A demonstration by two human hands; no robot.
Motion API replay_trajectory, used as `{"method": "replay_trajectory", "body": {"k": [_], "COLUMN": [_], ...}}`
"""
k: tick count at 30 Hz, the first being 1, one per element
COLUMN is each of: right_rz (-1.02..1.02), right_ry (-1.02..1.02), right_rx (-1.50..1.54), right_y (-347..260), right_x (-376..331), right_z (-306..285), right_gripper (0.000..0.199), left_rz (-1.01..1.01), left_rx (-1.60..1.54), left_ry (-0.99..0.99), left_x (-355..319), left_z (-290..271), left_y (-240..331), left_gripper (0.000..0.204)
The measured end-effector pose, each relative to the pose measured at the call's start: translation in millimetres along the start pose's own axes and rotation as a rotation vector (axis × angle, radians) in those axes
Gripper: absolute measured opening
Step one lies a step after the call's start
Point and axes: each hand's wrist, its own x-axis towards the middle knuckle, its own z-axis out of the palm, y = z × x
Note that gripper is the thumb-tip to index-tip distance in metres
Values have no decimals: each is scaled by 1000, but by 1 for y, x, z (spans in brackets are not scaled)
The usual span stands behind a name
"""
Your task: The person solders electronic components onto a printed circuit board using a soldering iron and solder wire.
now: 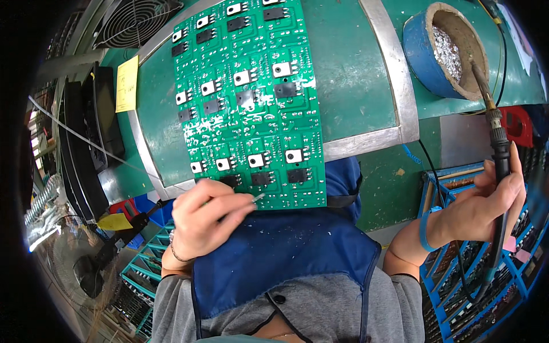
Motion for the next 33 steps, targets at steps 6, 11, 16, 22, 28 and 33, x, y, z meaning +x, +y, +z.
{"method": "replay_trajectory", "body": {"k": [6,11,16,22,28,33], "right_rz": [63,49,42,84,86,14], "right_ry": [-69,-96,-237,-529,-809,-874], "right_rx": [99,119,200,320,373,328], "right_y": [-16,-38,-50,-89,-112,-118], "right_x": [-17,-36,-39,-30,-31,-43], "right_z": [4,26,35,61,106,129], "right_gripper": [42,41,38,28,21,32], "left_rz": [85,72,-268,-181,-11,-43], "left_rx": [82,-120,-501,-56,215,184], "left_ry": [-156,-81,104,329,433,443], "left_x": [2,1,10,61,99,91], "left_z": [5,-15,-53,-85,-89,-80], "left_y": [0,-11,-30,-69,-100,-118], "left_gripper": [29,40,13,15,9,14]}}
